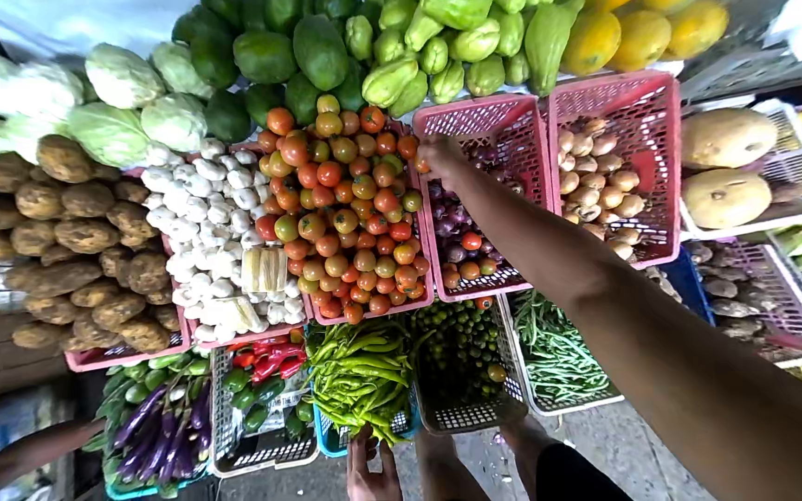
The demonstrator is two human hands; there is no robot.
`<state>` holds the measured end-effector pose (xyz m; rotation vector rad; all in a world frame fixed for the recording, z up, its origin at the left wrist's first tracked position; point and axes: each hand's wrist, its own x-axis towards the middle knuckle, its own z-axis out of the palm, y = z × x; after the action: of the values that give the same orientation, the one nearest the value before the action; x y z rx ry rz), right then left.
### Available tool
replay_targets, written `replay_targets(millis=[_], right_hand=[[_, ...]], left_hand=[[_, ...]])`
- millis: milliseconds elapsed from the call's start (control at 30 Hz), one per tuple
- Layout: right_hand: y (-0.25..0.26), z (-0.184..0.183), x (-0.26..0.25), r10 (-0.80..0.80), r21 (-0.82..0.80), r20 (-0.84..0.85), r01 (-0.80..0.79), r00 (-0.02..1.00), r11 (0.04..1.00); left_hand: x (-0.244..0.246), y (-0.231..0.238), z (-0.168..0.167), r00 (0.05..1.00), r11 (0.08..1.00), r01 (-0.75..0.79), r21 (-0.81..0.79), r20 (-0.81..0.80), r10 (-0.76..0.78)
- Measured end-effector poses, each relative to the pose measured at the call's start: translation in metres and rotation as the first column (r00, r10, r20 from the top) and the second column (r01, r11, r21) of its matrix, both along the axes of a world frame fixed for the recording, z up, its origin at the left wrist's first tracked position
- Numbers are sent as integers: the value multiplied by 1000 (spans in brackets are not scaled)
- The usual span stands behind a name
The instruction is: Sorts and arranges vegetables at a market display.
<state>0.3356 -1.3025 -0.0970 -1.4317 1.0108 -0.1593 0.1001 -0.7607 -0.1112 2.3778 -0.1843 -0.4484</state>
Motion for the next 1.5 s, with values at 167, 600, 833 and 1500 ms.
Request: replay_targets(millis=[167, 600, 833, 1500], right_hand=[[16, -11, -18, 95, -124, -25, -98, 995, 987], [0, -25, -55, 93, -191, -64, -104, 994, 976], [-19, -48, -159, 295, -322, -511, -498, 807, 805], [39, -117, -275, 409, -162, -664, -655, 626, 739]], left_hand=[[-4, -7, 3, 1000, 1000, 1, 14, 9, -1], [-21, -22, 3, 999, 999, 45, 14, 28, -46], [-51, -52, -7, 987, 991, 133, -27, -88, -135], [60, -403, -122, 750, 550, 621, 558, -221, -623]])
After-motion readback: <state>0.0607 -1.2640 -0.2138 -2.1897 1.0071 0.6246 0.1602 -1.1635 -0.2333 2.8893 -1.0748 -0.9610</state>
